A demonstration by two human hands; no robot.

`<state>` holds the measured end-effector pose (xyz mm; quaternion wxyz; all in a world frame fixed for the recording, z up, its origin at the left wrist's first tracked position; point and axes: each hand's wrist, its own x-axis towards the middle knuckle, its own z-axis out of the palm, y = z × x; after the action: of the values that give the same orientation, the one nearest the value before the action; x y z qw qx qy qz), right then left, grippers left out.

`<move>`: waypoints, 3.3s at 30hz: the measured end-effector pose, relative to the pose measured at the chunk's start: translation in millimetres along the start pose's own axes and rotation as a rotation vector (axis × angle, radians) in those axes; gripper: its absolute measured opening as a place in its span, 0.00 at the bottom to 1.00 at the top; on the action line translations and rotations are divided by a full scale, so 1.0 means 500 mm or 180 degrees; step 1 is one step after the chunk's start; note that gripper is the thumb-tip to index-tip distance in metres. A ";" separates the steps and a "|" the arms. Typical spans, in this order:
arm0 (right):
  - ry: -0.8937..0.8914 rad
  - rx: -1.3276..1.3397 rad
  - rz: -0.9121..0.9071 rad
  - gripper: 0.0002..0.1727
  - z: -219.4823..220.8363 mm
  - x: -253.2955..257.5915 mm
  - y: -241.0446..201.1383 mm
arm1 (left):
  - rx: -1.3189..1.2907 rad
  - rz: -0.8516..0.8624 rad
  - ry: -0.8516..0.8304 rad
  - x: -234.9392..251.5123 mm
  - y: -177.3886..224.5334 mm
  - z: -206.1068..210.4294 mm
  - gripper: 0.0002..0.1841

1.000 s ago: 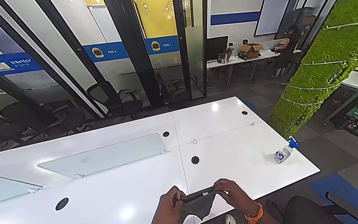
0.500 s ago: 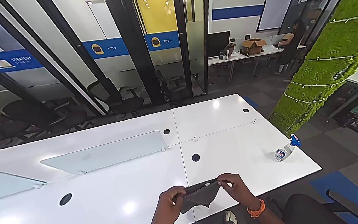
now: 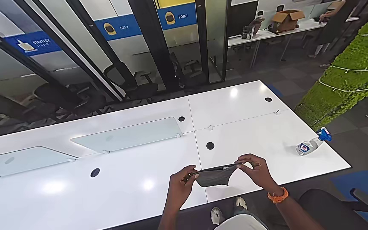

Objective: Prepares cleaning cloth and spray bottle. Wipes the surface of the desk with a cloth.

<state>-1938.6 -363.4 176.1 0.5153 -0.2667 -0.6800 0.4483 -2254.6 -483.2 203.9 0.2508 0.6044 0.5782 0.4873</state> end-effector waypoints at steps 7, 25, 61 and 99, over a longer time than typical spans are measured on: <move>-0.0754 -0.0362 0.0273 0.04 0.036 0.089 -0.009 | 0.0392 -0.0314 0.0068 0.023 -0.009 -0.049 0.07; -0.0775 -0.0727 0.0965 0.05 -0.062 0.240 0.102 | -0.0394 -0.0497 0.0304 0.206 -0.074 0.124 0.07; -0.2640 -0.1320 0.2519 0.12 -0.461 -0.311 0.468 | 0.0009 -0.2713 -0.2200 -0.160 -0.269 0.660 0.19; 0.0031 -0.1886 0.3337 0.14 -0.292 0.044 0.818 | 0.0224 -0.3078 -0.0499 0.247 -0.612 0.727 0.15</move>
<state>-1849.0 -109.9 -165.8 0.1324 -0.7007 -0.5515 0.4328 -2091.7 -208.9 -169.5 0.4705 0.3096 0.7881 0.2483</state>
